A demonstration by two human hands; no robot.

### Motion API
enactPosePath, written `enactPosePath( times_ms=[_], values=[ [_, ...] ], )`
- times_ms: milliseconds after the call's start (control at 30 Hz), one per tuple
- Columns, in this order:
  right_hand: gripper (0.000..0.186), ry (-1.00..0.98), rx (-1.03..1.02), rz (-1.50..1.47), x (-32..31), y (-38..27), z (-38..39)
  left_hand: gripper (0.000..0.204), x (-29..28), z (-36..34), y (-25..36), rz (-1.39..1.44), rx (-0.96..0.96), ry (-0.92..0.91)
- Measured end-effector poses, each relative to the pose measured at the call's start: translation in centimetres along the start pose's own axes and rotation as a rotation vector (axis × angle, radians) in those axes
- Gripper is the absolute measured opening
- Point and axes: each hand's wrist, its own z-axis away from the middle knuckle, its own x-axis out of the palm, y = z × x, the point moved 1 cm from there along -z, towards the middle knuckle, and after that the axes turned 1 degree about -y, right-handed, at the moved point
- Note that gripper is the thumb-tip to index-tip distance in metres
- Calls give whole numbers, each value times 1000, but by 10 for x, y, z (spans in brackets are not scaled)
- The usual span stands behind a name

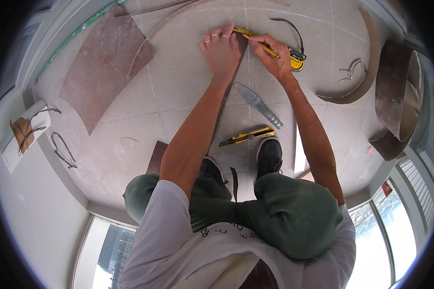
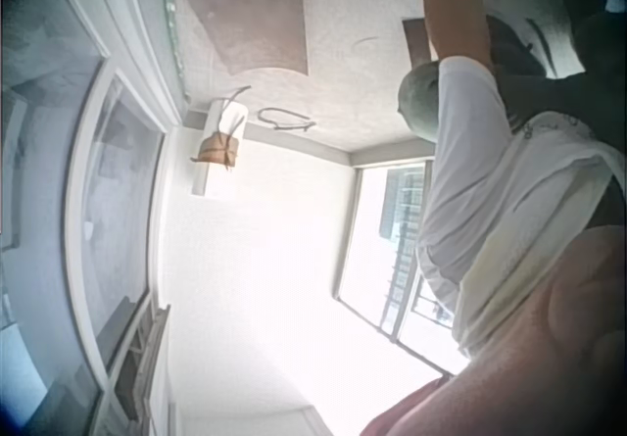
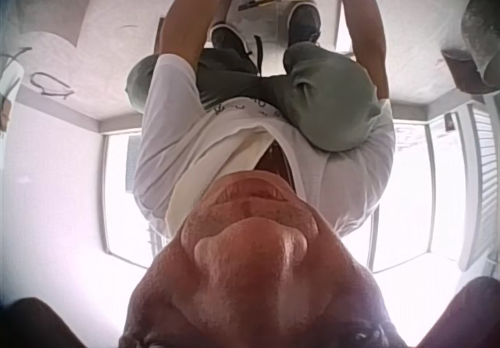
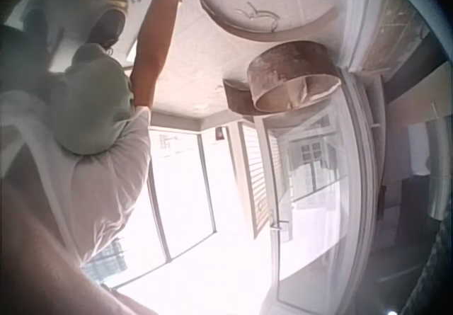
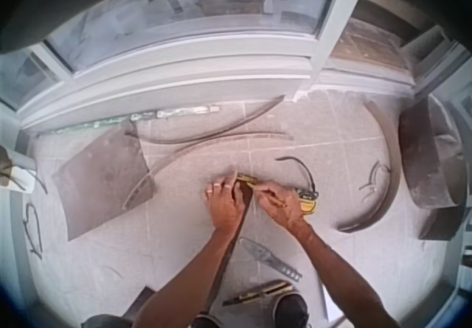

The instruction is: The person measures a wooden strip with a tape measure and marks it with a pencil. They then use a straight edge and a utility knife to score and cut the strip. Finally, they measure a section of the floor.

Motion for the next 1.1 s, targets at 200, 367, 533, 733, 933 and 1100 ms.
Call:
enactPosePath(
  times_ms=[200, 367, 533, 733, 933, 1100],
  values=[
    [15, 39, -24, 63, 2, -3, -1, 34, 1, 0, 0, 3, -1, 6],
    [15, 43, -24, 82, 4, 2, 1, 35, 1, 1, 0, -5, -1, -4],
    [22, 40, 38, 24, 6, 7, 2, 36, 0, 0, 0, -16, -3, -16],
    [18, 37, -16, 75, 5, 7, 2, 36, 0, 0, 0, -26, -6, -27],
    [15, 10, -14, 86, 4, 5, 1, 36, 0, -1, 0, -37, 6, -18],
    [15, 28, -14, 101, 6, 10, 4, 36, -1, -1, 3, -40, -20, -46]
  ],
)
